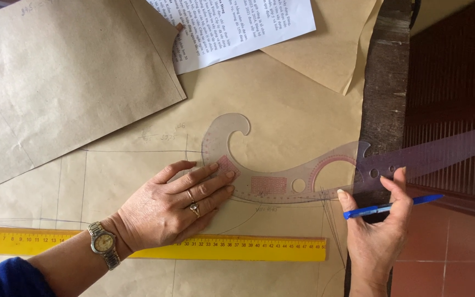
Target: The person uses a French curve ruler and a yellow straight ruler to draw curved and straight lines on a large sheet of brown paper. They hold the rulers in place with one hand while drawing with a blue pen in the other, creating a garment pattern.
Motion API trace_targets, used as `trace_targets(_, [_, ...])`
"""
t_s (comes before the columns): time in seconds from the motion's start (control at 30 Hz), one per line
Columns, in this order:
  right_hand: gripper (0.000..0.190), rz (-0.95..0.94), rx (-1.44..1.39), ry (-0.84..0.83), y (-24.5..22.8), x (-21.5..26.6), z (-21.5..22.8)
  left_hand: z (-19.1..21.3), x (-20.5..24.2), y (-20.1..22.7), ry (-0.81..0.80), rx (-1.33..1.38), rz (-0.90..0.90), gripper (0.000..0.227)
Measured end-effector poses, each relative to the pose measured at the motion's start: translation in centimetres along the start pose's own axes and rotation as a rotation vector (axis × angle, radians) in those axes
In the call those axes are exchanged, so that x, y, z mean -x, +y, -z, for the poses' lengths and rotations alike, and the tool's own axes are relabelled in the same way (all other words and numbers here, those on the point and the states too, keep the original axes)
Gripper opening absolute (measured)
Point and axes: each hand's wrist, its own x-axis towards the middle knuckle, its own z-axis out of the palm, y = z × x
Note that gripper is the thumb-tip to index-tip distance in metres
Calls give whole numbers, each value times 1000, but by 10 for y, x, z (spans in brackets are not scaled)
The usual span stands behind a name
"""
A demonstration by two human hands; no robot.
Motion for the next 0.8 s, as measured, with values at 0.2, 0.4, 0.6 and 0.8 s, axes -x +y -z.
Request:
trace_targets(0.2, [53, -8, -28, 1, 4, -1, 0, -1, -1, 1, 3, 11, -2, 34])
trace_targets(0.4, [53, -37, -41, -4, 0, 0, 1, -1, 0, 0, 1, 15, -2, 34])
trace_targets(0.6, [53, 9, -54, 4, 6, 0, -1, -2, 2, 0, -8, 18, 3, 35])
trace_targets(0.8, [54, -48, -140, 5, 15, -1, -4, 4, -5, 2, 4, 20, 9, 36])
